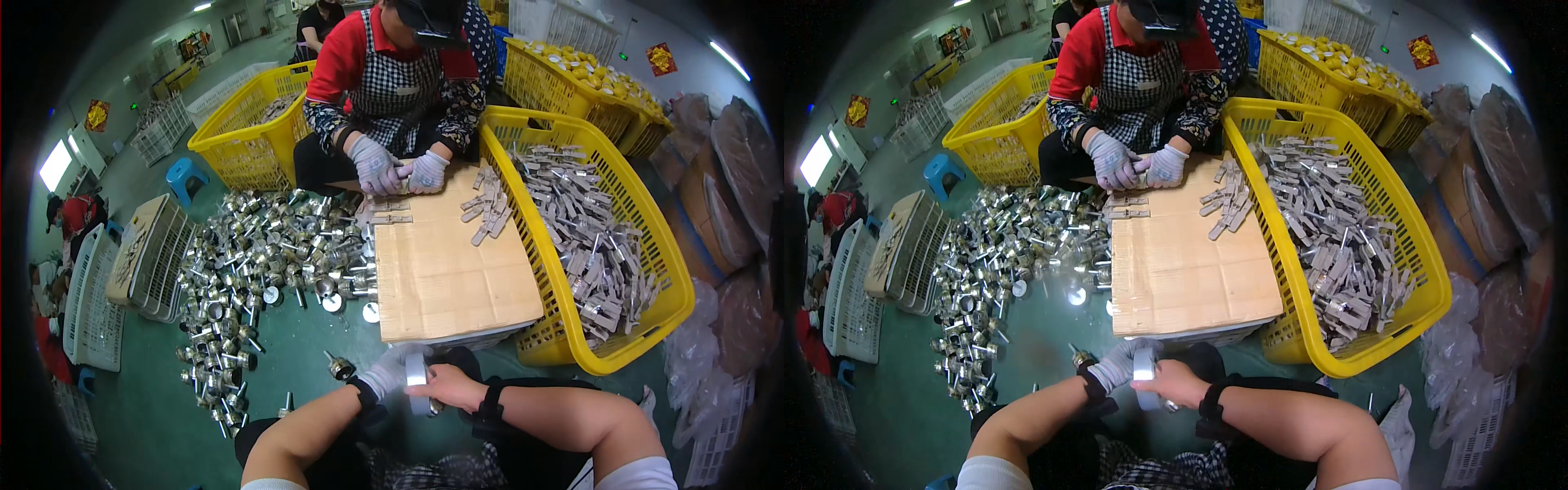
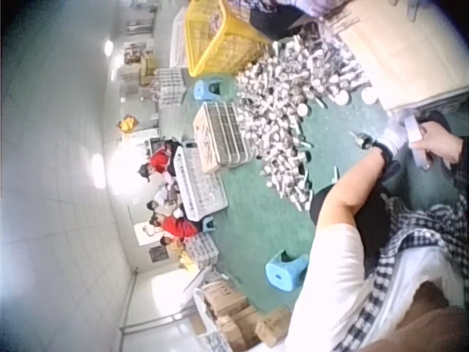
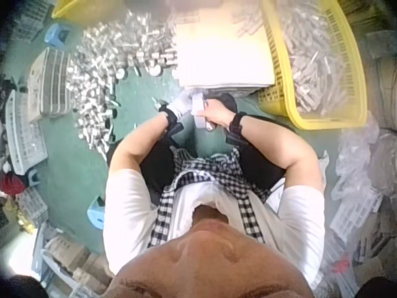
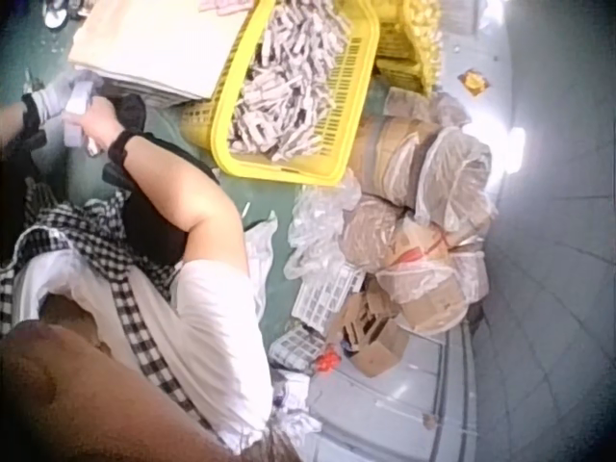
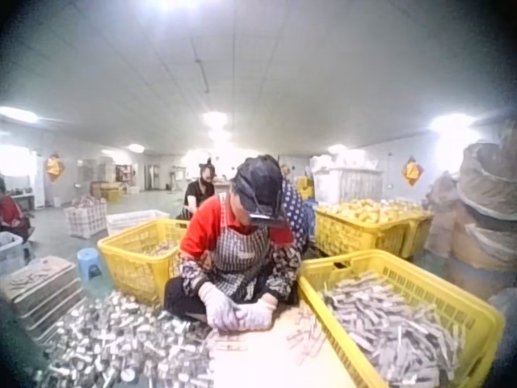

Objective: Applying adhesive tape to small metal hardware components and organizing them for manufacturing assembly.

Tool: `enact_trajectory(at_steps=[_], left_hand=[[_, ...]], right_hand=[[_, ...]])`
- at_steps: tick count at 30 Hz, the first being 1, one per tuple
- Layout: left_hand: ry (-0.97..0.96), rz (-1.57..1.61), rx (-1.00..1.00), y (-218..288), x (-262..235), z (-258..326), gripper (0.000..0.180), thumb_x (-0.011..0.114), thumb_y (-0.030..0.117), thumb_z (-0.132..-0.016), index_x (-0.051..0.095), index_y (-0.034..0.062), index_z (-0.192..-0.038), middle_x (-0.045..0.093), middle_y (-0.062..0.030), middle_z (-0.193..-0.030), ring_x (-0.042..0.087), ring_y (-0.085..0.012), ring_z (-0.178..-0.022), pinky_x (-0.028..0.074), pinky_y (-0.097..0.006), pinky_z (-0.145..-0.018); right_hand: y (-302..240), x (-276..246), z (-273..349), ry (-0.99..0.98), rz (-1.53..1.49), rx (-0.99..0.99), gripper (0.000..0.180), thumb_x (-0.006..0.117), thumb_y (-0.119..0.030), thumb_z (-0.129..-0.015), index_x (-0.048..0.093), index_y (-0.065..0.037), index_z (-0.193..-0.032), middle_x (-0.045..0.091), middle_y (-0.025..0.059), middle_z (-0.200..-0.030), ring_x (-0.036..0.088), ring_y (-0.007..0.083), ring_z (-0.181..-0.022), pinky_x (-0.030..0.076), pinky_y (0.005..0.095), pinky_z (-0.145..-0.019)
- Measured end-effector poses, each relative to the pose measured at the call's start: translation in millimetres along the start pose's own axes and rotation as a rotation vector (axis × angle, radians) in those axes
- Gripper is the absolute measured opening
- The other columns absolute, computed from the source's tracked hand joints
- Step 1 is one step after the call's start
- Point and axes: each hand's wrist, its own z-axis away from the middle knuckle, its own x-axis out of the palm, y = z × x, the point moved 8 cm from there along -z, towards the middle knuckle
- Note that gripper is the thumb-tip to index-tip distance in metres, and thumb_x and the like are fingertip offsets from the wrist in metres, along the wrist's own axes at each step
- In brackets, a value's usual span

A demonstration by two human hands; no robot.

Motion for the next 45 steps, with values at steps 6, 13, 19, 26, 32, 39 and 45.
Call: enact_trajectory(at_steps=[6,13,19,26,32,39,45], left_hand=[[-0.052,0.158,-0.089,-11.0,4.2,-0.7,0.058,0.077,0.021,-0.067,0.052,0.0025,-0.115,0.059,-0.0057,-0.104,0.053,-0.0106,-0.094,0.044,-0.026,-0.085],[-0.072,0.108,-0.096,-3.0,4.7,-2.1,0.062,0.078,0.025,-0.066,0.051,0.0025,-0.117,0.059,-0.0066,-0.104,0.054,-0.0121,-0.095,0.043,-0.026,-0.086],[-0.053,0.058,-0.104,4.5,2.7,-0.7,0.064,0.078,0.028,-0.064,0.051,0.0023,-0.117,0.059,-0.0073,-0.105,0.054,-0.0131,-0.095,0.043,-0.027,-0.086],[-0.038,0.092,-0.092,9.2,2.3,-0.3,0.063,0.076,0.031,-0.065,0.051,0.0027,-0.116,0.058,-0.0093,-0.106,0.054,-0.0149,-0.097,0.042,-0.027,-0.087],[-0.025,0.056,-0.088,7.5,0.3,1.2,0.062,0.076,0.031,-0.065,0.053,0.0028,-0.116,0.058,-0.0097,-0.106,0.054,-0.0157,-0.096,0.042,-0.028,-0.087],[-0.051,0.068,-0.051,2.8,4.8,-1.2,0.053,0.074,0.016,-0.068,0.053,0.0023,-0.115,0.059,-0.0083,-0.105,0.054,-0.0127,-0.095,0.043,-0.026,-0.085],[-0.04,0.334,-0.184,-0.4,5.4,-4.2,0.048,0.071,0.009,-0.069,0.054,0.0026,-0.113,0.059,-0.0069,-0.106,0.054,-0.013,-0.095,0.043,-0.026,-0.085]], right_hand=[[3.4,0.5,-3.0,0.005,-0.003,-0.03,0.039,0.071,-0.037,-0.072,0.056,-0.001,-0.078,0.057,0.0033,-0.074,0.051,0.01,-0.065,0.041,0.0249,-0.058],[4.9,-2.9,-4.5,0.038,0.046,-0.071,0.042,0.071,-0.039,-0.071,0.056,0.0,-0.079,0.057,0.0043,-0.074,0.051,0.0111,-0.067,0.042,0.0255,-0.059],[2.2,-5.4,-4.9,0.042,0.131,-0.054,0.045,0.071,-0.04,-0.07,0.058,0.001,-0.082,0.059,0.008,-0.076,0.054,0.0147,-0.069,0.043,0.0282,-0.062],[7.0,-5.0,-9.2,0.048,0.138,-0.066,0.047,0.071,-0.04,-0.07,0.059,0.003,-0.084,0.061,0.0106,-0.076,0.057,0.018,-0.069,0.045,0.0306,-0.063],[-3.6,-1.2,-1.6,0.006,0.061,-0.063,0.043,0.073,-0.039,-0.069,0.056,0.0,-0.08,0.058,0.0049,-0.075,0.052,0.0119,-0.068,0.043,0.0261,-0.061],[-4.6,-4.9,2.1,0.043,0.139,-0.023,0.042,0.072,-0.034,-0.071,0.061,0.001,-0.09,0.064,0.0102,-0.084,0.06,0.0171,-0.075,0.046,0.0293,-0.069],[1.0,-5.2,-1.7,0.061,0.161,-0.028,0.044,0.073,-0.034,-0.07,0.059,0.004,-0.089,0.062,0.0137,-0.085,0.06,0.0202,-0.078,0.046,0.0304,-0.07]])
